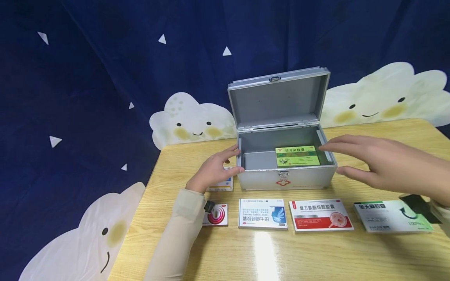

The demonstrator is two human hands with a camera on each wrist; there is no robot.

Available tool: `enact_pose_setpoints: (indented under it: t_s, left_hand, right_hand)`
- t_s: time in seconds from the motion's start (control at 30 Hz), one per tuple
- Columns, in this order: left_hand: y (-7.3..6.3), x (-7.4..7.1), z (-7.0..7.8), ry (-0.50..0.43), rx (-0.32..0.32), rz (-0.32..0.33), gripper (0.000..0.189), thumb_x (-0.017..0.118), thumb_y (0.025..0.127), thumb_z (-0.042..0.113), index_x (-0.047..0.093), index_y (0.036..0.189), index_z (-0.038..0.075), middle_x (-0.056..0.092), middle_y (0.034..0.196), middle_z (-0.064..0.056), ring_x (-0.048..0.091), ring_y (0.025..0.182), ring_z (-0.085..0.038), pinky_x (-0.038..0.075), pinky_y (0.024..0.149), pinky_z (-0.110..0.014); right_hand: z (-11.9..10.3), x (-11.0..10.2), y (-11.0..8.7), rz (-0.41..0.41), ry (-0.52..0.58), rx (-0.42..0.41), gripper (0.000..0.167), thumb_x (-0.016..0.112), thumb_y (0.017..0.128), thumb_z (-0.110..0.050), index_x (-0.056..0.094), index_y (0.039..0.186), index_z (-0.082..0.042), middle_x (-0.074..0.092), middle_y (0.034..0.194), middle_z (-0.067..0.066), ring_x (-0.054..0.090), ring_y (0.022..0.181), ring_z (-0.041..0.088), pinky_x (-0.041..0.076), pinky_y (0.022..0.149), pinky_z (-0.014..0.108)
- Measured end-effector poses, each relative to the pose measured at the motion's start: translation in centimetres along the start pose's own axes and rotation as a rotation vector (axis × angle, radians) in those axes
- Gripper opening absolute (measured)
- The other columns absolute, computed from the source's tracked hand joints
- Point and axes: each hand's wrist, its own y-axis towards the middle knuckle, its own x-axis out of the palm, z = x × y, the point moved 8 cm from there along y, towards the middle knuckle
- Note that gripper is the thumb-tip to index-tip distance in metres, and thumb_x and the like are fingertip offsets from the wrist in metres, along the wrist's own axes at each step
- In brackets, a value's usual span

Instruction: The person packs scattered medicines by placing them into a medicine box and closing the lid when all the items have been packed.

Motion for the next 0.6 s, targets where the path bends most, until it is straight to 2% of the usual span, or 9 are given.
enact_pose_setpoints:
  t_s: [0.1,0.37,0.6]
  left_hand:
    - [0.0,0.0,0.1,0.009,0.008,0.0,0.069,0.067,0.089,0.051,0.047,0.149,0.022,0.033,0.161,0.015,0.062,0.119,-0.026,0.051,0.099,-0.046]
    - [0.0,0.0,0.0,0.015,0.013,0.005,0.069,0.067,0.089,0.052,0.047,0.149,0.024,0.033,0.161,0.016,0.061,0.121,-0.025,0.049,0.101,-0.045]
    - [-0.1,0.0,0.0,0.009,0.021,-0.001,0.07,0.065,0.09,0.053,0.046,0.15,0.023,0.032,0.162,0.015,0.061,0.121,-0.029,0.049,0.101,-0.046]
  right_hand:
    - [0.8,0.5,-0.5,0.004,-0.008,0.016,0.055,0.074,0.088,-0.037,0.058,0.139,-0.024,0.059,0.141,0.011,0.058,0.124,0.038,0.048,0.095,0.063]
    - [1.5,0.9,-1.7,0.085,-0.007,-0.047,0.055,0.076,0.086,-0.035,0.059,0.137,-0.022,0.062,0.136,0.011,0.061,0.12,0.038,0.05,0.089,0.062]
    - [2.2,1.9,-2.2,0.039,-0.007,0.008,0.053,0.074,0.088,-0.038,0.059,0.137,-0.022,0.06,0.138,0.015,0.06,0.121,0.041,0.05,0.088,0.064]
